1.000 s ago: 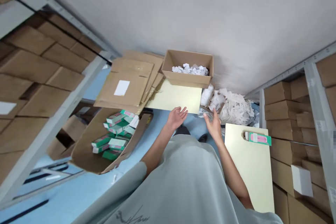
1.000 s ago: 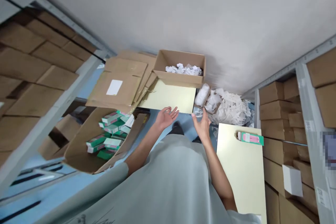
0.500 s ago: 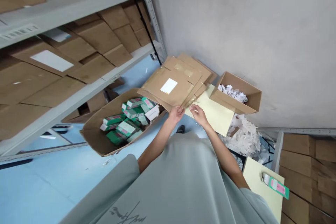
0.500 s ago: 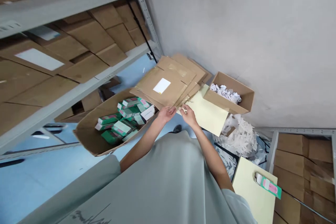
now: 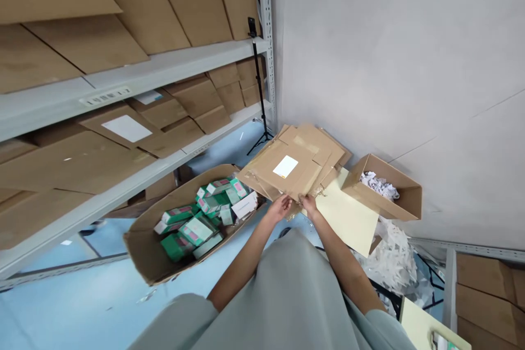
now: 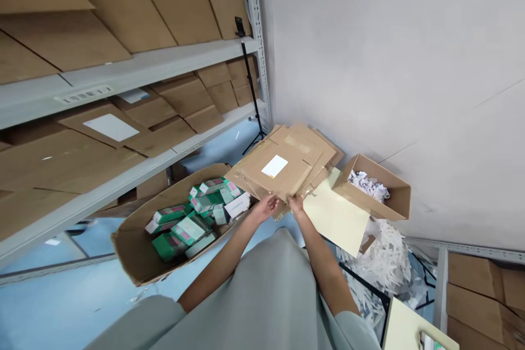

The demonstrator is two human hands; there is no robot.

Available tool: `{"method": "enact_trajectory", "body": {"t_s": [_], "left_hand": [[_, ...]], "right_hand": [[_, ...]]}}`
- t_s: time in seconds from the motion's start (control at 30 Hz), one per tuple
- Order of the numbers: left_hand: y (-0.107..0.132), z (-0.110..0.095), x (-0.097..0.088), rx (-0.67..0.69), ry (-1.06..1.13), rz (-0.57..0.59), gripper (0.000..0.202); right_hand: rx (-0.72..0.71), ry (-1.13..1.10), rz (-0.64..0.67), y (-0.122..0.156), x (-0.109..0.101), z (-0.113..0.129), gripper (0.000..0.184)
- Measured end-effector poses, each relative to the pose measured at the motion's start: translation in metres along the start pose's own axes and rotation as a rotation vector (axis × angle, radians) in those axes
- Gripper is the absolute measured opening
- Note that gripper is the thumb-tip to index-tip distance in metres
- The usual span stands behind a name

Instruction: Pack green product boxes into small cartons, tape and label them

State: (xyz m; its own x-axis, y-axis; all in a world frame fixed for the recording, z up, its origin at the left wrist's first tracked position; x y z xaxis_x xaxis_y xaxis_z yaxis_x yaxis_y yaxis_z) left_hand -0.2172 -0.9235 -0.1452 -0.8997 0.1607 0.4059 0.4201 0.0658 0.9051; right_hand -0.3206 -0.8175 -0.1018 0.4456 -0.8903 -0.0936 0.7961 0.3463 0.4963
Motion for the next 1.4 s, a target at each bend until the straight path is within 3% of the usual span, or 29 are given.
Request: {"method": "enact_trajectory", "body": {"t_s": [0.17,0.33,0.47,0.6,0.67,0.73,0.83,0.9,1.0,1.13,1.27,1.4], "left_hand": [[0.007,-0.025,0.0,0.016,0.051,-0.061,0.012],[0.021,-0.068,0.015,0.094,0.104,-0.042,0.006],[0.032,-0.071,0.066,0.095,0.073,0.229,0.027],[0.039,-0.027,0.148,0.006,-0.081,0.504,0.043],[0.04,0.01,0.191,-0.032,-0.172,0.581,0.044],[0.038,0.056,0.229,-0.066,-0.277,0.633,0.041],[0.035,0.14,0.267,-0.13,-0.49,0.683,0.036],[0.035,0.202,0.276,-0.178,-0.646,0.71,0.032],[0.045,0.3,0.268,-0.262,-0.897,0.774,0.036],[0.075,0.423,0.232,-0.34,-1.222,0.859,0.051],[0.109,0.54,0.191,-0.442,-1.466,0.997,0.067],[0.132,0.652,0.168,-0.444,-1.627,1.109,0.072]], "right_hand": [[-0.069,-0.071,-0.091,0.001,0.005,0.013,0.047],[-0.211,-0.12,-0.13,0.023,-0.011,0.039,0.049],[-0.411,-0.181,-0.108,0.059,-0.04,0.047,0.047],[-0.459,-0.289,-0.201,0.093,-0.1,0.028,0.053],[-0.439,-0.326,-0.373,0.115,-0.155,0.011,0.061],[-0.42,-0.35,-0.642,0.153,-0.225,-0.011,0.072],[-0.397,-0.326,-1.099,0.252,-0.33,-0.053,0.08],[-0.364,-0.269,-1.375,0.336,-0.382,-0.084,0.082],[-0.281,-0.144,-1.649,0.46,-0.427,-0.126,0.082],[-0.182,-0.078,-1.862,0.591,-0.46,-0.178,0.078],[-0.161,-0.179,-1.896,0.677,-0.491,-0.238,0.075],[-0.152,-0.222,-1.903,0.748,-0.51,-0.297,0.051]]}}
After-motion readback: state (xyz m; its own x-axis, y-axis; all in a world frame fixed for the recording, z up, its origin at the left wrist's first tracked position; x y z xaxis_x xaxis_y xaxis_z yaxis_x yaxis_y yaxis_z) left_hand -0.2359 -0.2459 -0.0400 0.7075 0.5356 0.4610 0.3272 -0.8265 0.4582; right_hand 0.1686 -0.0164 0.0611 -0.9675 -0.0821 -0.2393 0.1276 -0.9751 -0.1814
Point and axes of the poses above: each hand's wrist, its own y-axis away from the middle knuckle, its own x-axis out of the palm, z = x × y, the point moved 8 cm from there along -y, towards the middle knuckle, and after that the axes turned 8 degrees about -x, right-handed, at the moved point
